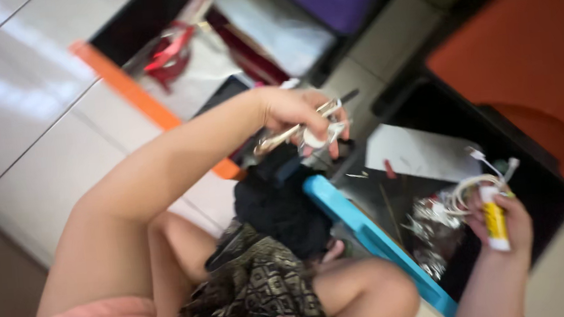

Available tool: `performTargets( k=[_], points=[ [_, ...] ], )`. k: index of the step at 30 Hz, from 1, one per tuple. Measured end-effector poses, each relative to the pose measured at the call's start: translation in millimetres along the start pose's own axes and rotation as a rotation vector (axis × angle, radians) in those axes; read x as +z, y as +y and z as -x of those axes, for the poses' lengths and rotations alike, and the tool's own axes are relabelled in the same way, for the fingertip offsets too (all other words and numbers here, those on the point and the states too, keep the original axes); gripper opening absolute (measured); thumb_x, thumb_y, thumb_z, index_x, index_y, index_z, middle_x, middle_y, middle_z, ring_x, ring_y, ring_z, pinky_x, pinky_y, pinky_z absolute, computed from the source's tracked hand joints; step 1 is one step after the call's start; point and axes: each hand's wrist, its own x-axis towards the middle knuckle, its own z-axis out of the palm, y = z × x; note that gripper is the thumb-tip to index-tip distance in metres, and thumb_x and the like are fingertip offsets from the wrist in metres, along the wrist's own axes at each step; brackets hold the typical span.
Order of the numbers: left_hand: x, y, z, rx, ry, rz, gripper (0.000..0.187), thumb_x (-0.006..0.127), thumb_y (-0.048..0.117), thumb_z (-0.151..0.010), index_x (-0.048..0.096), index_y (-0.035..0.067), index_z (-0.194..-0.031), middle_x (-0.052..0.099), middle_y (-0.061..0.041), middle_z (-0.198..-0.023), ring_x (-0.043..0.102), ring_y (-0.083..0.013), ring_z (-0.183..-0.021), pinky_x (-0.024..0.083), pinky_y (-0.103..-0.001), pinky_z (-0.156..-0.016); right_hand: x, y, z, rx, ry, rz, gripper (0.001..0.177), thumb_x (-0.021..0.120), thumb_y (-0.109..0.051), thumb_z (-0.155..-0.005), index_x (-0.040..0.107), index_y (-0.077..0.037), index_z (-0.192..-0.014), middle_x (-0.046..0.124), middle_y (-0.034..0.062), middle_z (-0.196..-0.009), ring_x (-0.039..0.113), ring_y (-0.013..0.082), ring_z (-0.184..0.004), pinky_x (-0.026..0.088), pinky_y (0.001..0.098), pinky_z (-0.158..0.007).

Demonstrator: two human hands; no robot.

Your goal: The person organizes items in several plastic drawers, including folding fabric, moving tubes, sorting through various documents, and relocating office and personal supplies between the drawers.

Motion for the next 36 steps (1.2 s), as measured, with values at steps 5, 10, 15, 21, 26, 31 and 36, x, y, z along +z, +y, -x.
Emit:
performTargets(
  k=[5,10,15,21,26,31,36],
  points=[
    [-97,-6,72,0.054,0.614,-0.277,0.05,0.081,0.0,-0.07,0.067,0.002,-0.118,0.072,-0.014,-0.105,0.074,-0.0198,-0.086,0.064,-0.035,-0.068,158,27,-59,0.067,-0.171,-0.098,0.029,0.066,-0.024,-0.093,0.057,-0.002,-0.11,0.054,0.0103,-0.078,0.052,0.0171,-0.065,0.052,0.0379,-0.077],
    [-188,-42,108,0.044,1.169,-0.092,0.05,0.074,-0.003,-0.068,0.065,0.008,-0.117,0.069,-0.013,-0.096,0.073,-0.0309,-0.08,0.062,-0.045,-0.067,310,120,-176,0.385,-0.322,-0.125,0.027,0.063,-0.028,-0.096,0.057,-0.002,-0.104,0.055,0.0092,-0.077,0.053,0.016,-0.061,0.041,0.0275,-0.04],
    [-291,-104,114,-0.107,1.367,-0.381,0.046,0.078,0.0,-0.065,0.072,0.009,-0.11,0.073,-0.01,-0.102,0.072,-0.0245,-0.09,0.059,-0.042,-0.073,421,212,-267,0.442,-0.282,-0.208,0.016,0.062,-0.024,-0.094,0.056,-0.009,-0.097,0.055,0.008,-0.075,0.052,0.0169,-0.062,0.047,0.0342,-0.067],
    [-352,-148,95,-0.617,0.887,-1.382,0.035,0.083,0.011,-0.064,0.081,0.009,-0.099,0.076,-0.018,-0.108,0.072,-0.0356,-0.1,0.058,-0.043,-0.084,459,242,-298,0.446,-0.19,-0.355,0.016,0.063,-0.026,-0.089,0.058,-0.011,-0.094,0.055,0.0063,-0.069,0.05,0.0159,-0.057,0.045,0.036,-0.067],
    [-319,-130,112,-0.64,1.133,-0.943,0.035,0.077,0.003,-0.066,0.079,0.005,-0.101,0.075,-0.02,-0.112,0.072,-0.033,-0.108,0.058,-0.039,-0.09,459,279,-344,0.295,-0.243,-0.419,0.02,0.064,-0.027,-0.091,0.057,-0.01,-0.098,0.052,0.0035,-0.069,0.05,0.0157,-0.059,0.045,0.0383,-0.071],
    [-298,-111,136,-0.458,1.504,-0.583,0.036,0.068,0.006,-0.079,0.073,0.004,-0.115,0.068,-0.022,-0.124,0.066,-0.0329,-0.119,0.055,-0.04,-0.098,433,376,-384,0.348,0.247,-0.438,0.022,0.063,-0.027,-0.08,0.056,-0.012,-0.096,0.057,0.0063,-0.076,0.057,0.023,-0.063,0.057,0.0479,-0.069],
    [-294,-111,135,-0.56,1.543,-0.502,0.037,0.066,0.01,-0.087,0.068,0.006,-0.124,0.063,-0.018,-0.136,0.06,-0.0352,-0.128,0.051,-0.048,-0.102,404,458,-381,0.309,0.191,0.055,0.044,0.062,0.001,-0.079,0.052,-0.015,-0.118,0.061,0.01,-0.103,0.065,0.0279,-0.09,0.059,0.0482,-0.075]
  ],
)
